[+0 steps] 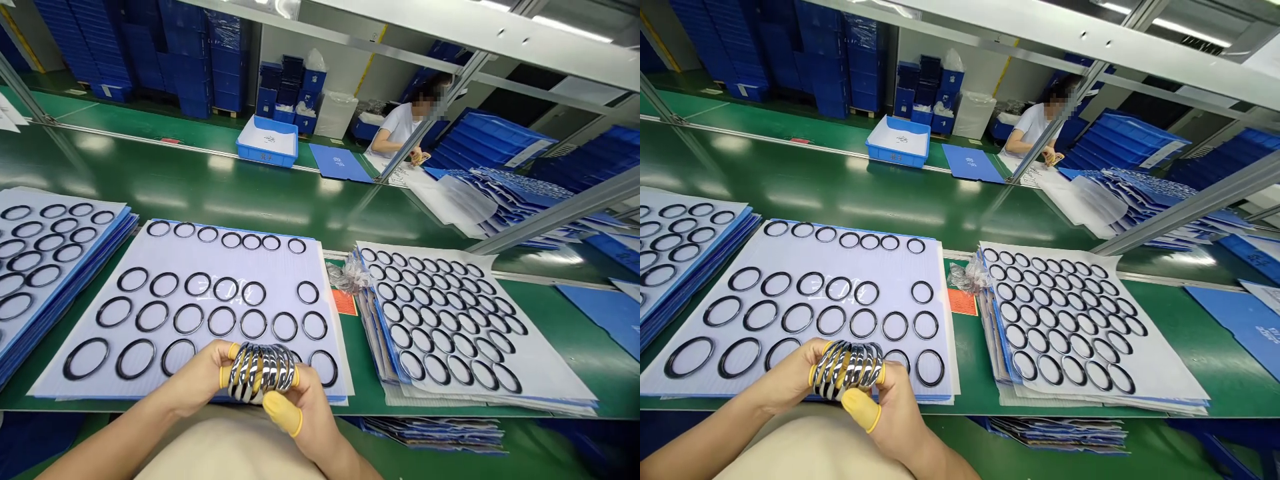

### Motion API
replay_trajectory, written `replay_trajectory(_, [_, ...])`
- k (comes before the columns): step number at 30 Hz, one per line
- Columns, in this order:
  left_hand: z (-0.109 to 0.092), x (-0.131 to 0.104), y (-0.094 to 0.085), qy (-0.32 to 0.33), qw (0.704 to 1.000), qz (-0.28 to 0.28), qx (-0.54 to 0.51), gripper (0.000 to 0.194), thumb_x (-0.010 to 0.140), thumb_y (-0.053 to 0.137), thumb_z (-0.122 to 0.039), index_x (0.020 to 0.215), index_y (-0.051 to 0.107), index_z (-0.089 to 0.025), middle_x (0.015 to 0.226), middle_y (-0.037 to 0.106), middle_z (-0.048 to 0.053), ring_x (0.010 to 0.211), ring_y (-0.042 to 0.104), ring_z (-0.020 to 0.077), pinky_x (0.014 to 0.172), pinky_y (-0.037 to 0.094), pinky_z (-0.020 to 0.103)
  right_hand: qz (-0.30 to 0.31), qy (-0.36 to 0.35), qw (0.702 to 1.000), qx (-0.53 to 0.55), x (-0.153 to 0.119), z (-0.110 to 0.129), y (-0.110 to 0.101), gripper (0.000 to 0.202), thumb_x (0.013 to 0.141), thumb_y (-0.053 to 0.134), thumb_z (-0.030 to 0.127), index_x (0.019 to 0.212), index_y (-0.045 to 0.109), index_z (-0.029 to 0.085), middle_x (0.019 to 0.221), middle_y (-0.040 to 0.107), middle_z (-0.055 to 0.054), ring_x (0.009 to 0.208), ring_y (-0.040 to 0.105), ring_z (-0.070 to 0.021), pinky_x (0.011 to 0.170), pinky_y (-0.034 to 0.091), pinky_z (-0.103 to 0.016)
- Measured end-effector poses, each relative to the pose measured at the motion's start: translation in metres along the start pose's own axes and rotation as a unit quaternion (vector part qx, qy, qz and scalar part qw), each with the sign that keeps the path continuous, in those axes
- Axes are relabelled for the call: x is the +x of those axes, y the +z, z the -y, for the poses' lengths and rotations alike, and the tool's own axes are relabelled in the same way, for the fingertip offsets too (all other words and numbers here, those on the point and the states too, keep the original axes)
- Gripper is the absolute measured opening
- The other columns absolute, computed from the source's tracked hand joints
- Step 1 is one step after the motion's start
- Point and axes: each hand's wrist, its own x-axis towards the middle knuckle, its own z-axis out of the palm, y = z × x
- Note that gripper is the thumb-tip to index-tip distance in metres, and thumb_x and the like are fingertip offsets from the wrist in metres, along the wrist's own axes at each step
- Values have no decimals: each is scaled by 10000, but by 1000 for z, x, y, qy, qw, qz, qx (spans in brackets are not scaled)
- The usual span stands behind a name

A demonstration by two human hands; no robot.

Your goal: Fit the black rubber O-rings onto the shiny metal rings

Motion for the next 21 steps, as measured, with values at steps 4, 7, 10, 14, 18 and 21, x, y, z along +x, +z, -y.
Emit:
replay_trajectory(4, [2,1,1,-14,1000,15,-10,193,618,822,-275,616,712,-116,597,638,18,608,541,134,642,444,243,0,-17,1000,-21,-1,2,0,492,779,572,623,576,606,176,512,472,-2,518,419,-143,520,432,-271])
replay_trajectory(7, [3,1,1,-16,1000,13,-11,171,616,820,-255,628,719,-117,615,651,20,609,543,129,632,437,233,-2,-20,999,-38,-2,1,-1,484,784,574,615,589,610,174,535,500,-8,537,428,-145,540,449,-272])
replay_trajectory(10, [0,2,2,-10,1000,19,-10,166,639,811,-260,631,720,-121,611,652,20,590,541,126,639,441,241,-5,-21,999,-42,-3,-1,-1,468,798,571,590,596,619,170,553,530,-18,549,446,-148,552,462,-272])
replay_trajectory(14, [-2,2,1,10,1000,22,12,189,662,803,-283,607,713,-127,600,654,21,622,564,142,661,451,246,-26,-25,999,-34,-3,-4,-3,414,784,612,543,622,640,162,566,559,-22,549,466,-149,551,472,-272])
replay_trajectory(18, [5,3,-5,40,999,5,37,156,688,793,-280,664,733,-139,646,680,24,683,591,160,680,458,246,-58,-23,998,-13,-3,-7,-4,402,789,614,519,607,642,162,534,547,-14,526,464,-144,540,472,-271])
replay_trajectory(21, [10,4,-9,50,997,3,52,123,724,770,-266,722,746,-146,690,699,28,710,607,169,716,460,257,-63,-21,998,5,-2,-9,-4,409,790,609,528,613,641,161,536,541,-12,521,470,-141,542,471,-272])
